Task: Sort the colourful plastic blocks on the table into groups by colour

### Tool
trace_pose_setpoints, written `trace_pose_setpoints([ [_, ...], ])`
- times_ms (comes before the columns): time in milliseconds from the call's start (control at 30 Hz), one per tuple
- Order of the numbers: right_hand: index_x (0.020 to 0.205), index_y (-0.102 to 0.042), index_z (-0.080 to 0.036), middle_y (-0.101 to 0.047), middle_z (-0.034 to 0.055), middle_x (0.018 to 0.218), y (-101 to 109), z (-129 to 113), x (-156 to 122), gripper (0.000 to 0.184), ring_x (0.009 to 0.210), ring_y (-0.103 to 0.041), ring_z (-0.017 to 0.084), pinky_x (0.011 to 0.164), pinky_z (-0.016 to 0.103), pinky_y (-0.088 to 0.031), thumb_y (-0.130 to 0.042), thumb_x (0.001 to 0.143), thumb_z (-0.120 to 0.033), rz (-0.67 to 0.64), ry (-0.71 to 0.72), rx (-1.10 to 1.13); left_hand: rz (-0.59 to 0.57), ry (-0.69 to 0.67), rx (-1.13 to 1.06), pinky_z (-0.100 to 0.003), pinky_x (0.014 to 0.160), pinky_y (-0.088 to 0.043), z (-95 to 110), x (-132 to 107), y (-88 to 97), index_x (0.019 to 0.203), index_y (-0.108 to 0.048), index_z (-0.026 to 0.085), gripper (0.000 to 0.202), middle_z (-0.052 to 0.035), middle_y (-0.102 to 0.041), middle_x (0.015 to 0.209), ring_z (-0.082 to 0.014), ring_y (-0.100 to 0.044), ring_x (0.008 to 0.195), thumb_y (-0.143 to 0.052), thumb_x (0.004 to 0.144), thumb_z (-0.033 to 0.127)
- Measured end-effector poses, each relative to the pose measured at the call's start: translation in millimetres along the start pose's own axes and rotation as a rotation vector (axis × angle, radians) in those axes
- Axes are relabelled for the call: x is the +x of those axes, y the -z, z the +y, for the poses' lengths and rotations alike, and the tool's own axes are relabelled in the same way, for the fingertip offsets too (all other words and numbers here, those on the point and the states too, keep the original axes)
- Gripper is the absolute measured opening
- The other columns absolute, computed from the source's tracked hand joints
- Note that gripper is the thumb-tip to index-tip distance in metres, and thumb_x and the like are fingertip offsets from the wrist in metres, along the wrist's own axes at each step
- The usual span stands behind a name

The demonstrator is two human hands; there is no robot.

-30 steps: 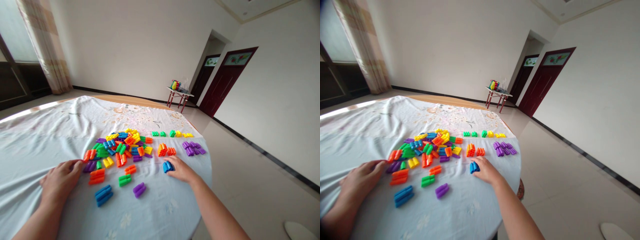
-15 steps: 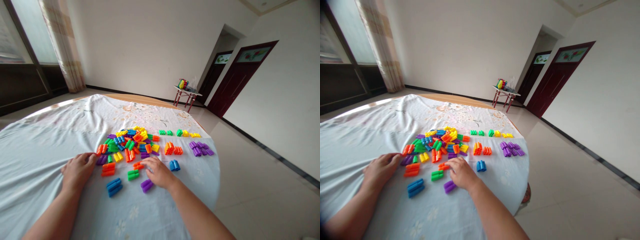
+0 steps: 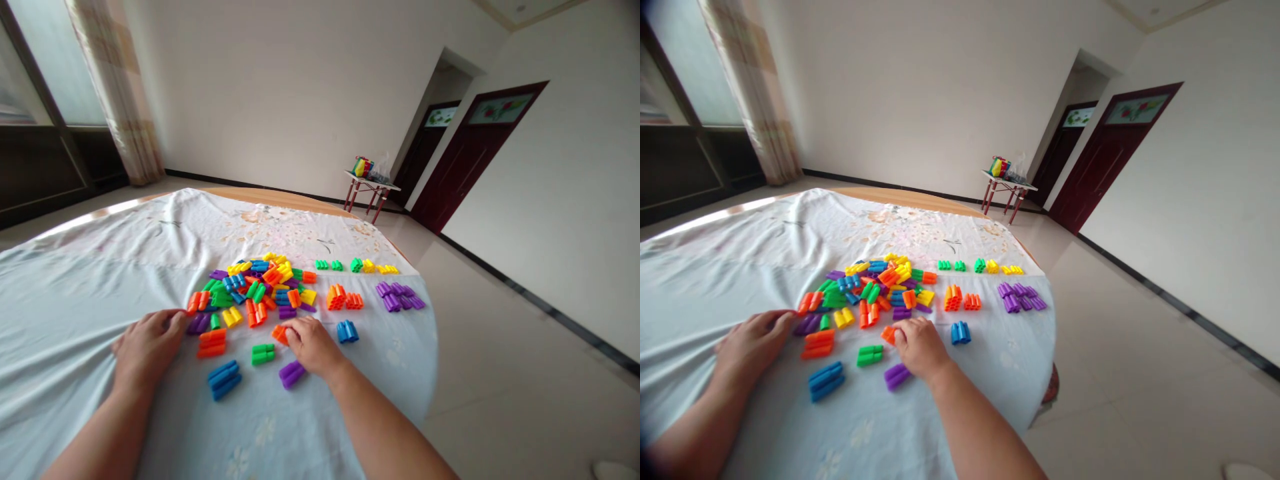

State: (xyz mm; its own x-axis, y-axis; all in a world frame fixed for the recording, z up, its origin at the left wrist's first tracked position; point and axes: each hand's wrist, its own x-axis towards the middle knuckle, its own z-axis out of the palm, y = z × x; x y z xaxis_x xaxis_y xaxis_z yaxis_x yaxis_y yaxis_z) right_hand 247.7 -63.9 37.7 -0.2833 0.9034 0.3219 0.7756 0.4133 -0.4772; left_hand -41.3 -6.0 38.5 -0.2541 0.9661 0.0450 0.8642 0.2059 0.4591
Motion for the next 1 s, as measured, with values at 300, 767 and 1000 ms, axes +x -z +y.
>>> trace_pose_setpoints([
  [300, 0.122, -0.056, -0.019, -0.056, 0.0067, 0.125, -1.1, 7.5, 0.6, 0.049, 0.115, -0.049, 0.019, 0.101, 0.034, -0.037, -0.047, 0.076, -0.004, 0.033, 0.074, 0.006, -0.030, 0.028, 0.026, -0.053, 0.096, -0.031, -0.8, 6.0, -1.8, 0.106, -0.062, 0.023, 0.063, -0.0136, -0.057, 0.122, -0.0353, -0.043, 0.118, -0.018, 0.080, 0.060],
  [767, 0.119, -0.057, -0.021, -0.057, 0.0067, 0.113, 1.8, 11.5, -2.9, 0.046, 0.109, -0.051, 0.019, 0.098, 0.034, -0.040, -0.059, 0.074, -0.013, -0.026, 0.056, 0.103, -0.018, 0.025, 0.031, -0.048, 0.095, -0.033, 0.4, 2.0, -0.7, 0.107, -0.062, 0.023, 0.058, -0.0122, -0.056, 0.123, -0.0331, -0.044, 0.118, -0.021, 0.081, 0.055],
  [1000, 0.116, -0.060, -0.019, -0.059, 0.0064, 0.108, 2.4, 9.1, -0.5, 0.044, 0.104, -0.055, 0.019, 0.096, 0.032, -0.042, -0.062, 0.072, -0.014, -0.061, 0.046, 0.123, 0.002, 0.004, 0.079, -0.049, 0.092, -0.036, -9.5, 8.6, -6.9, 0.106, -0.062, 0.024, 0.063, -0.0116, -0.058, 0.122, -0.0338, -0.047, 0.116, -0.017, 0.080, 0.059],
])
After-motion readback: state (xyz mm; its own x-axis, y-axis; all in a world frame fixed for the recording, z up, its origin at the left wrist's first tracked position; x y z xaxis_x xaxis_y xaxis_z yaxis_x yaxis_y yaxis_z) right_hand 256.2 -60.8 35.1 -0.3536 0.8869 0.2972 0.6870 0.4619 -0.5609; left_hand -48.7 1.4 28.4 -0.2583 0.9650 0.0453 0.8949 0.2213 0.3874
